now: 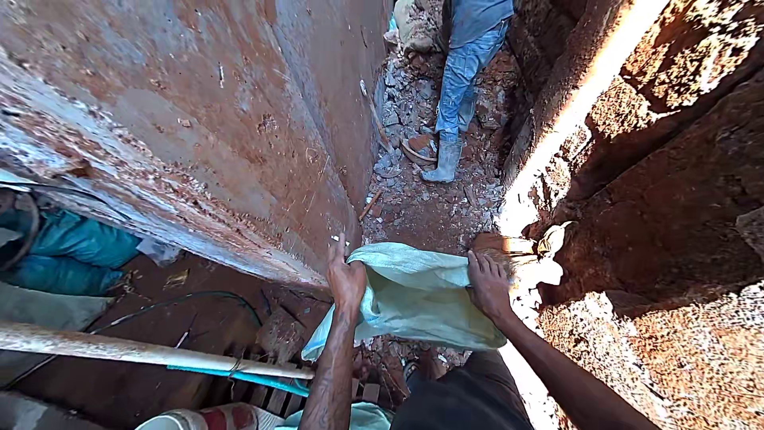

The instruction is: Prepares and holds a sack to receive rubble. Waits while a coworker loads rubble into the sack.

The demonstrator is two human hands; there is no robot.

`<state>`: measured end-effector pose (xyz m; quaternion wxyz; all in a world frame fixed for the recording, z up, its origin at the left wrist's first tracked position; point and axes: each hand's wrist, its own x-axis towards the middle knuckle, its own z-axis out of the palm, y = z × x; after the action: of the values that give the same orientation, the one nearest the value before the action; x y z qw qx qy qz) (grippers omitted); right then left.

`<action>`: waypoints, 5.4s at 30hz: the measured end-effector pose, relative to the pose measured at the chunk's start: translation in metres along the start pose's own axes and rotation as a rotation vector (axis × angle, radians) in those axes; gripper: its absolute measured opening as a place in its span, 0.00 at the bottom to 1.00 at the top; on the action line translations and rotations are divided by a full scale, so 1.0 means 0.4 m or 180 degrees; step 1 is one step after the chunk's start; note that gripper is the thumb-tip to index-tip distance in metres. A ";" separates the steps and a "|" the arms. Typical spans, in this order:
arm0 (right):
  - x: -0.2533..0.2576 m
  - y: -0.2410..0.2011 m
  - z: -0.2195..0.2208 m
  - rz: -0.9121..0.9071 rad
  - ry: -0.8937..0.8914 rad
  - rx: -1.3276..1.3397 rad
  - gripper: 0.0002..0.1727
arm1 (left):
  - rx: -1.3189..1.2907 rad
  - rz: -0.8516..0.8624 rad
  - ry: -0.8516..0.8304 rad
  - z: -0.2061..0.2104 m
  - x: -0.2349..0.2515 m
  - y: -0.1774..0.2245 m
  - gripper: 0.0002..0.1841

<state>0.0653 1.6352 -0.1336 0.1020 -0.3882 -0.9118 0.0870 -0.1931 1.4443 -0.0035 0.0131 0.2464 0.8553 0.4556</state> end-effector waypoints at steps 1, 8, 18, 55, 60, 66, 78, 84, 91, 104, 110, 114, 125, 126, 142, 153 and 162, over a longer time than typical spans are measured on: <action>0.029 0.012 0.000 0.0172 -0.0242 -0.0023 0.45 | 0.0035 0.0009 -0.0004 -0.010 -0.004 -0.003 0.28; 0.134 0.070 -0.093 -0.0040 -0.0663 0.1664 0.19 | 0.0467 0.0321 -0.0386 -0.097 -0.015 -0.125 0.28; 0.080 0.089 -0.143 0.0384 -0.1777 0.2471 0.10 | -0.0377 -0.0280 -0.0366 -0.054 -0.045 -0.264 0.26; -0.092 0.002 -0.123 0.1830 -0.0088 0.4413 0.15 | -0.0360 -0.2634 -0.0531 0.278 -0.317 -0.338 0.67; -0.117 0.012 -0.137 0.1721 0.0018 0.4502 0.15 | -0.0031 -0.2645 -0.0652 0.324 -0.349 -0.343 0.67; -0.132 0.031 -0.128 0.1801 0.0070 0.4444 0.14 | -0.0576 -0.2309 -0.0200 0.292 -0.344 -0.305 0.52; -0.173 -0.004 -0.064 0.1971 -0.0062 0.4083 0.16 | -0.2069 -0.1633 0.0267 0.153 -0.283 -0.208 0.51; -0.195 -0.028 -0.054 0.2233 -0.0074 0.4321 0.14 | -0.2530 -0.1660 0.0565 0.092 -0.278 -0.179 0.49; -0.158 0.012 -0.082 0.2184 0.0009 0.4211 0.15 | -0.2445 -0.1613 0.0576 0.081 -0.257 -0.126 0.50; -0.315 0.174 -0.107 0.2373 -0.0161 0.3627 0.16 | -0.1812 -0.1548 0.0301 0.131 -0.406 -0.142 0.53; -0.348 0.216 -0.115 0.2404 -0.0055 0.3666 0.16 | -0.1204 -0.1282 0.0261 0.140 -0.452 -0.107 0.49; -0.364 0.240 -0.112 0.2223 -0.0243 0.3718 0.16 | -0.1157 -0.1192 0.0294 0.134 -0.460 -0.080 0.48; -0.398 0.246 -0.082 0.2179 -0.0674 0.3702 0.19 | -0.1775 -0.1491 0.0292 0.095 -0.496 -0.044 0.46; -0.398 0.249 -0.085 0.2155 -0.0712 0.3681 0.19 | -0.1981 -0.1615 0.0269 0.101 -0.499 -0.052 0.47; -0.450 0.289 -0.130 0.2163 -0.0541 0.4233 0.18 | -0.2907 -0.1559 0.0274 0.100 -0.589 -0.069 0.43; -0.477 0.291 -0.136 0.2278 -0.0612 0.4381 0.17 | -0.2739 -0.1601 0.0361 0.097 -0.588 -0.010 0.42; -0.420 0.269 -0.110 0.2534 -0.0202 0.4335 0.17 | -0.2805 -0.1721 0.0242 0.176 -0.473 -0.053 0.40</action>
<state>0.2645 1.5903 -0.1367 0.2524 -0.5348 -0.4528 0.6673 -0.0183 1.4068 -0.0995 0.2017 -0.0290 0.6152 0.7616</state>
